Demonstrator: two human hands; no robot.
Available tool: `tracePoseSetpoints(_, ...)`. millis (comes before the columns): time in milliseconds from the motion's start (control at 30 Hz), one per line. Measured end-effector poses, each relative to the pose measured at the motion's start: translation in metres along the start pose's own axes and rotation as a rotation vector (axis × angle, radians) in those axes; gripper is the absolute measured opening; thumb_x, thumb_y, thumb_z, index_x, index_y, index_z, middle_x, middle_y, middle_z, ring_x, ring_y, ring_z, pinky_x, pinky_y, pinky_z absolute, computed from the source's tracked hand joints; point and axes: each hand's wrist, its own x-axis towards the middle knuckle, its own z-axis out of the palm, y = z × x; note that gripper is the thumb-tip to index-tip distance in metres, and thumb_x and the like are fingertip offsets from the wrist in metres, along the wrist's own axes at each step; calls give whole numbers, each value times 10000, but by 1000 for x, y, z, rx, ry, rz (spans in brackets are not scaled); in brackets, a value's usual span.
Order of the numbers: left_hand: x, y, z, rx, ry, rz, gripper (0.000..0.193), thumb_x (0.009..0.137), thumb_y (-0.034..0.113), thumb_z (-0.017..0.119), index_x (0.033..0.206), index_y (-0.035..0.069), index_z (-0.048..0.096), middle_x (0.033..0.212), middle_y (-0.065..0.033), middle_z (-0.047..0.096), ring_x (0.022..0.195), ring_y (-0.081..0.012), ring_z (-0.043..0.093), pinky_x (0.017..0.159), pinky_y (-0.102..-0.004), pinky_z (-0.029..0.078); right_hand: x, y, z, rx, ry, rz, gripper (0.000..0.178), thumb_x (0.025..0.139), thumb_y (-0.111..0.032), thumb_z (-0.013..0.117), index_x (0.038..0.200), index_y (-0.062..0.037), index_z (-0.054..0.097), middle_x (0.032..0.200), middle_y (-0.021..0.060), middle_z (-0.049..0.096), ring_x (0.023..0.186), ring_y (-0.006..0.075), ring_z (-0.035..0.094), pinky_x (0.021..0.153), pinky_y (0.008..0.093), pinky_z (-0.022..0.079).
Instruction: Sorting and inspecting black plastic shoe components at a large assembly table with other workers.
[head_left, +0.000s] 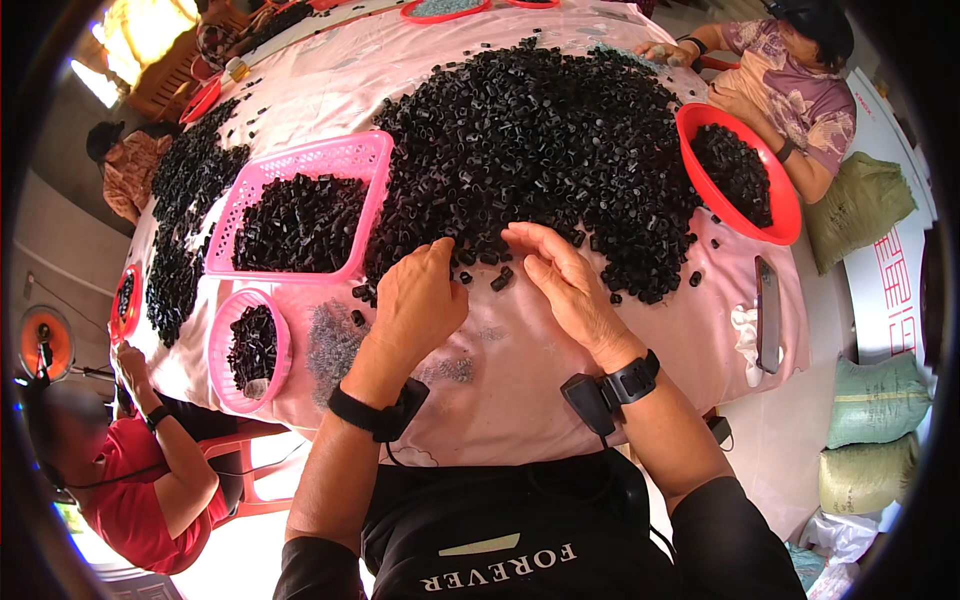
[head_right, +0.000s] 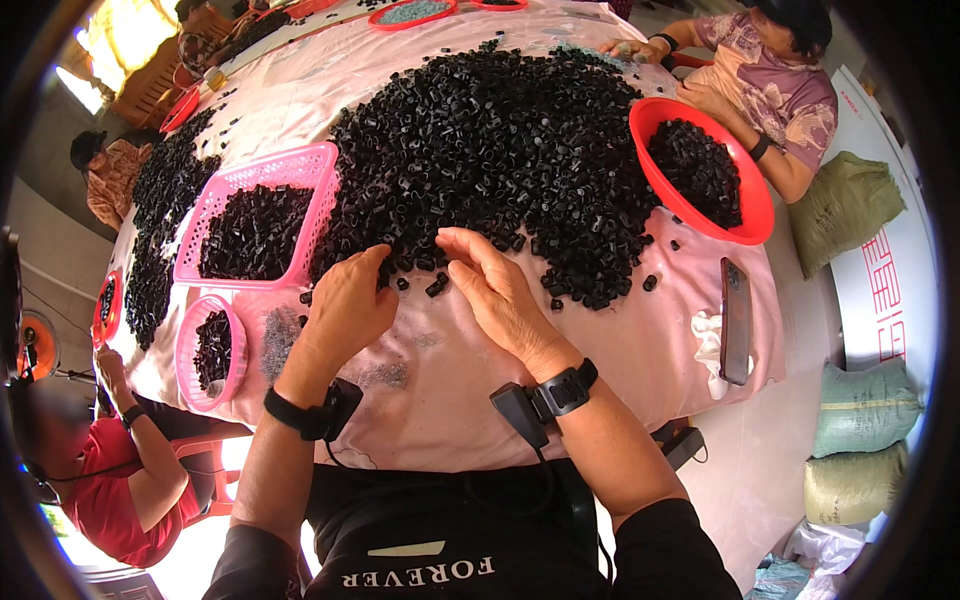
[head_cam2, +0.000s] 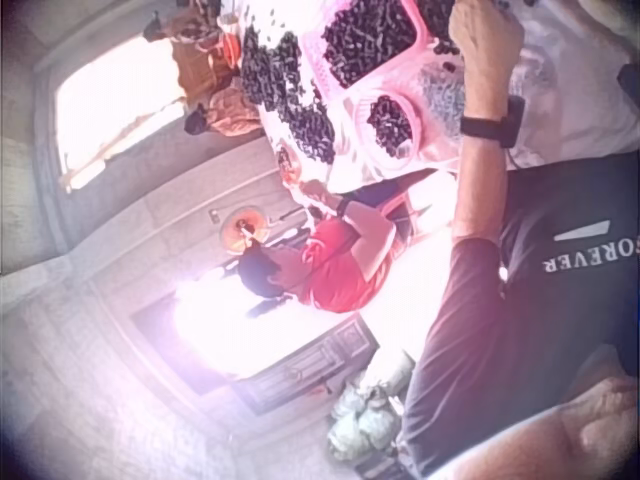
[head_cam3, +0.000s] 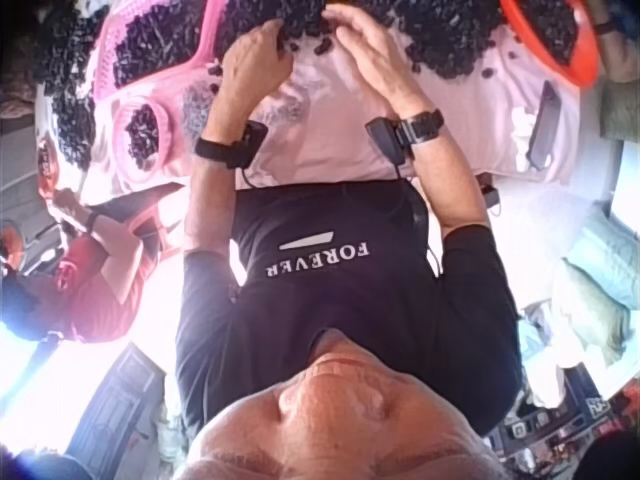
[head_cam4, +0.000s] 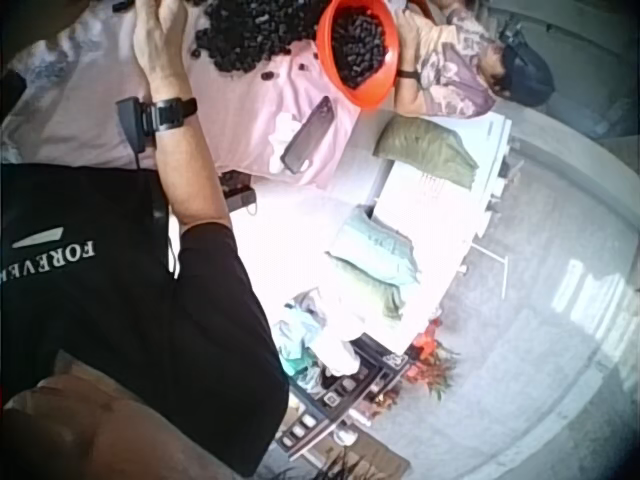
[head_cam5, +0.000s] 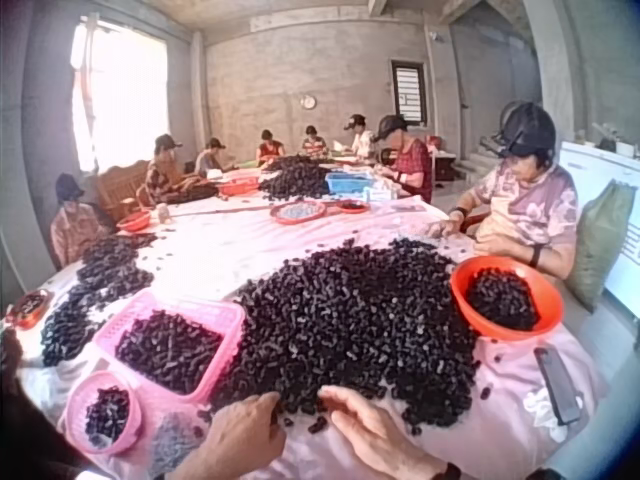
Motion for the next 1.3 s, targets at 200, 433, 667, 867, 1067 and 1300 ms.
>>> tracePoseSetpoints(200,9,-2,3,25,-32,12,504,743,88,631,1225,-58,638,964,-263,703,914,-418,686,828,-479,541,-1,-7,0,-73,-1,-8,451,1049,-183,524,1480,-57,478,1406,120,596,1304,215,552,1101,341,434)
tracePoseSetpoints(433,14,4,-1,-117,-98,97,500,748,87,625,1227,-51,655,906,-253,704,855,-406,699,780,-463,556,-1,-7,3,16,-74,18,472,1040,-105,507,1509,-82,457,1420,150,582,1347,245,530,1112,358,440)
tracePoseSetpoints(667,19,-4,0,14,64,-12,438,786,67,611,1203,-53,667,977,-263,693,947,-418,676,877,-473,533,-2,-6,1,-66,-51,-31,510,1032,-149,528,1528,-84,432,1511,157,503,1366,271,513,1155,396,399)
tracePoseSetpoints(867,28,-3,11,3,-2,60,363,802,-29,596,1154,-49,681,997,-209,637,939,-406,654,849,-458,526,-1,-7,1,-85,-56,-24,543,1034,-185,538,1549,-85,399,1573,155,431,1448,276,420,1189,405,343)
tracePoseSetpoints(1067,32,0,16,-96,39,135,235,831,-61,596,1042,-6,685,1008,-191,629,936,-393,649,822,-452,523,-1,-5,-1,6,-88,-28,584,1052,-233,519,1584,-82,329,1628,141,352,1506,267,326,1222,382,267)
tracePoseSetpoints(1300,38,-1,22,-184,143,324,232,853,-62,584,1064,14,646,984,-173,631,967,-395,628,847,-456,506,0,-4,1,-30,-82,-52,572,1068,-228,483,1590,-69,311,1633,139,341,1513,263,312,1225,371,254)
